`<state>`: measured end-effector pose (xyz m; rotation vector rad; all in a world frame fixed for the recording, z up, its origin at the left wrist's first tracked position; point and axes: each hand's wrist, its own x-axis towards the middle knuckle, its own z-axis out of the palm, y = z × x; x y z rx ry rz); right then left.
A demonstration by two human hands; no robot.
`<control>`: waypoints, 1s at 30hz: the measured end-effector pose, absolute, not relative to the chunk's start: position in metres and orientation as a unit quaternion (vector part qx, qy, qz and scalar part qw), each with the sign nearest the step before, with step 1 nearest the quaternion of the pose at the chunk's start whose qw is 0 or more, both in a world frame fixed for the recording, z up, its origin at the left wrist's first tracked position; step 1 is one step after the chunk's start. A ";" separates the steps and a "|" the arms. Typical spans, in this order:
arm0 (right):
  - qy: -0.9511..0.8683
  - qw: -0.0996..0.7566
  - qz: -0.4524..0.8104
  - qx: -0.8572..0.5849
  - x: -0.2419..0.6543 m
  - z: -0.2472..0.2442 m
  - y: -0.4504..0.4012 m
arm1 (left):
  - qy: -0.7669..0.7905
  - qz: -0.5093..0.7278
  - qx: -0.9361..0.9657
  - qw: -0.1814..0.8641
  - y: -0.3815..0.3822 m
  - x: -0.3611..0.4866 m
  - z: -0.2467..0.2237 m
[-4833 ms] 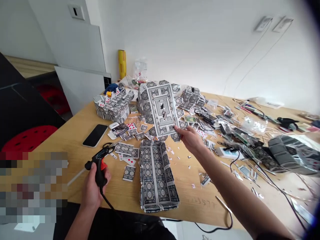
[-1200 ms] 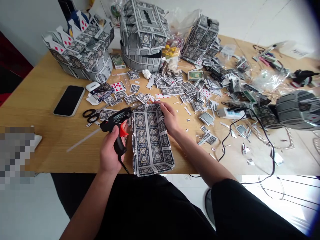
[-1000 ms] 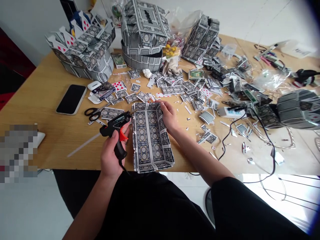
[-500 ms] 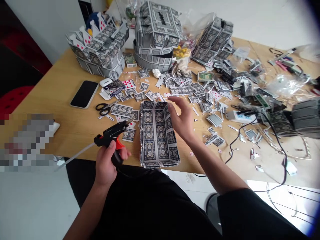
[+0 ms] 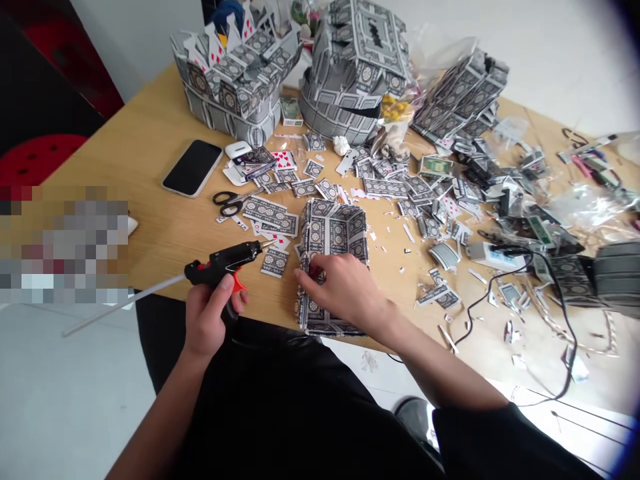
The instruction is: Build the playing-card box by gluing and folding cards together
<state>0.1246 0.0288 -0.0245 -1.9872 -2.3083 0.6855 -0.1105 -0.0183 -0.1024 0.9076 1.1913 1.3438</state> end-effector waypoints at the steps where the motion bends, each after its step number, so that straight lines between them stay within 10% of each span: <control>1: -0.733 0.019 0.233 -0.639 0.126 -0.023 0.030 | 0.503 0.562 0.384 0.533 -0.018 -0.110 -0.104; 30: -0.662 0.192 0.334 -0.643 0.184 0.008 0.017 | 0.545 0.515 0.438 0.496 -0.020 -0.117 -0.108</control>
